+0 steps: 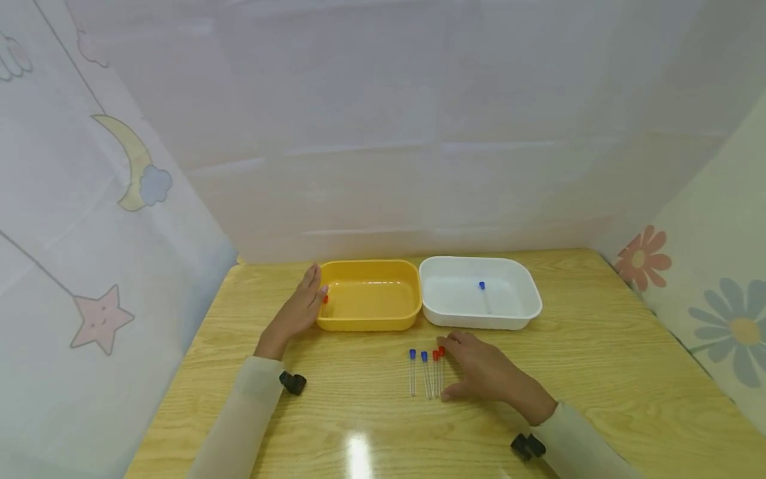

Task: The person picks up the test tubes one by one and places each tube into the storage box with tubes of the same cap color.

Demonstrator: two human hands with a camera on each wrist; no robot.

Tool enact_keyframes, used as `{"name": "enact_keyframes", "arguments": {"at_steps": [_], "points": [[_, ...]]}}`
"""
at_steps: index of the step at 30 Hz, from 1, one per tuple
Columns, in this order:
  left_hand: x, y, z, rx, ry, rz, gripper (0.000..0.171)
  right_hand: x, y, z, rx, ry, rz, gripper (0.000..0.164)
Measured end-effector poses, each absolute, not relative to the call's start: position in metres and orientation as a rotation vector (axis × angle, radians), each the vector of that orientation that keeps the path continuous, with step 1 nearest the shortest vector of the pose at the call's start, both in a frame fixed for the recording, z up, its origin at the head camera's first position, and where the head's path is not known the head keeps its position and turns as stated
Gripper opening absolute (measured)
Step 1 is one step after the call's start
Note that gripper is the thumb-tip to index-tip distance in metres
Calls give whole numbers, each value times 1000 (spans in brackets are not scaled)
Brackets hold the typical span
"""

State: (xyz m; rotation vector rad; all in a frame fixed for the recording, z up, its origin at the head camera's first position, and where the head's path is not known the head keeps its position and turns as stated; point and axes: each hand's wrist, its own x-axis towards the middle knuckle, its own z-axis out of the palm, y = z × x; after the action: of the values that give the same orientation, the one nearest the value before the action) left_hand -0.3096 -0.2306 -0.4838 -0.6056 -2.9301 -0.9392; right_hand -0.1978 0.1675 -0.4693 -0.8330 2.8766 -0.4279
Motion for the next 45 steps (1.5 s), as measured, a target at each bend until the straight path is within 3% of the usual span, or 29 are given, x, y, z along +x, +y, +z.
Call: {"name": "enact_keyframes", "arguments": {"at_steps": [45], "points": [[-310, -229, -482, -582, -2958, -836, 60, -198, 165, -470, -845, 2894, -357, 90]]}}
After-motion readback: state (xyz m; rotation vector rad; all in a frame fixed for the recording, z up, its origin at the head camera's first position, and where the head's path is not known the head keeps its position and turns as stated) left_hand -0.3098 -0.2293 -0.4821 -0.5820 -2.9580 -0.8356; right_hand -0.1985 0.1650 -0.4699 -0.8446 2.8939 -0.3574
